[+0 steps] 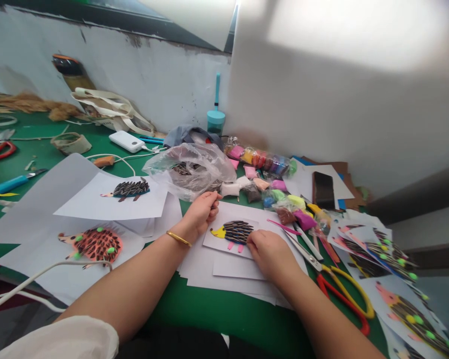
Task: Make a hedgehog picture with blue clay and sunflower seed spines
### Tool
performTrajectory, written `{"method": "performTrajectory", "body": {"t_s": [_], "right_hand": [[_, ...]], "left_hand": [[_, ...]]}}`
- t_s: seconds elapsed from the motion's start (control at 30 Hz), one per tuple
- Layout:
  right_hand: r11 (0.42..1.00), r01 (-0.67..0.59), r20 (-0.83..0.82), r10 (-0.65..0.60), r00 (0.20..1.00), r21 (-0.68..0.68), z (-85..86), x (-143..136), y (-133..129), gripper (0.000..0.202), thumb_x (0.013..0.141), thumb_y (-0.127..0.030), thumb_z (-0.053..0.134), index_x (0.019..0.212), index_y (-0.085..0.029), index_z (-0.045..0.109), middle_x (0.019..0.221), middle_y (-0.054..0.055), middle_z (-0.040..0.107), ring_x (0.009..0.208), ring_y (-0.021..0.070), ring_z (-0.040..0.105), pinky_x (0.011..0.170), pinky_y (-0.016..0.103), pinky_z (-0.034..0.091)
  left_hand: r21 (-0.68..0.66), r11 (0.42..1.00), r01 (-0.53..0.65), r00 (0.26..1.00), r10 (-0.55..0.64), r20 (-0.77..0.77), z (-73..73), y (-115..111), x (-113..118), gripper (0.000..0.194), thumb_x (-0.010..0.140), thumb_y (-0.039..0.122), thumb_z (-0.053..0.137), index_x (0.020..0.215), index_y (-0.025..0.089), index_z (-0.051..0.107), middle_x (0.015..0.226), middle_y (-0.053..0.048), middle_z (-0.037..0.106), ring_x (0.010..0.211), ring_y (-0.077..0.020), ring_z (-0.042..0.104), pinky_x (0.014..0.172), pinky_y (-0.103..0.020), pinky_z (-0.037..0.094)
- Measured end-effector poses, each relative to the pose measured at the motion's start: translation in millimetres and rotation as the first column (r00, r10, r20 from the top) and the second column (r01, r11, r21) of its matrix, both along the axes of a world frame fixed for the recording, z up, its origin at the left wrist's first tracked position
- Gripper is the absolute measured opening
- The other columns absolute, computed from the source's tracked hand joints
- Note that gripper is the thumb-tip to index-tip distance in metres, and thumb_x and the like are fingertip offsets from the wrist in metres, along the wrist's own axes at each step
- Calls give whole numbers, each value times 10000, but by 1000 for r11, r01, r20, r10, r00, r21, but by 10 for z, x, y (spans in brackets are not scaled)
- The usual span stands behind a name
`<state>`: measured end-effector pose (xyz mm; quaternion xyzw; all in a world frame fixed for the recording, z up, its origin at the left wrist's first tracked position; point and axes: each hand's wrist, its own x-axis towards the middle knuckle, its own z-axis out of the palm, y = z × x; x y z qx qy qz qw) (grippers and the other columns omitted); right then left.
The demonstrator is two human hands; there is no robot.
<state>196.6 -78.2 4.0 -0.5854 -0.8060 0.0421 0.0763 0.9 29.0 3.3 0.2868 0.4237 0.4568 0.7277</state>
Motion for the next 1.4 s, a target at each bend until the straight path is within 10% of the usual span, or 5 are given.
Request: {"method": "performTrajectory", "body": {"t_s": [0.9,1.13,1.2,1.27,1.4], "right_hand": [[976,157,-313,-104,944,150,41,233,102,195,935,-313,530,988,-180,663,810,38,685,746,191,617,682,297,407],[973,174,-372,-106,922,153,-54,280,168,236,930,-328,516,1034,-173,661,816,45,694,753,197,632,704,311,444],[974,169,-374,-102,922,151,-79,281,179,257,925,-330,516,1066,-170,658,810,44,693,744,199,633,706,319,455],[973,169,-380,-99,920,156,-90,276,181,266,923,-329,513,1080,-171,658,822,47,697,753,202,637,719,326,464],[970,177,-395,-98,914,169,-86,275,177,275,918,-307,507,1101,-166,657,845,58,708,785,217,651,749,344,481]], "left_hand": [[43,995,86,996,-86,8,51,-2,-39,195,816,302,683,834,143,571,681,39,472,399,2,314,369,-122,158],[266,946,183,954,-106,-280,468,-68,0,200,886,365,569,868,165,573,708,16,512,434,-34,326,416,-171,211],[419,846,329,737,48,-675,630,57,-98,200,903,345,524,847,171,604,722,-17,577,517,-88,443,481,-209,328],[436,740,512,292,327,-899,743,252,-242,215,908,312,496,855,167,646,856,-84,659,732,-177,585,652,-271,442],[42,818,574,-374,307,-875,784,675,-528,244,862,231,519,979,131,708,1056,-196,701,971,-308,648,850,-376,468]]}}
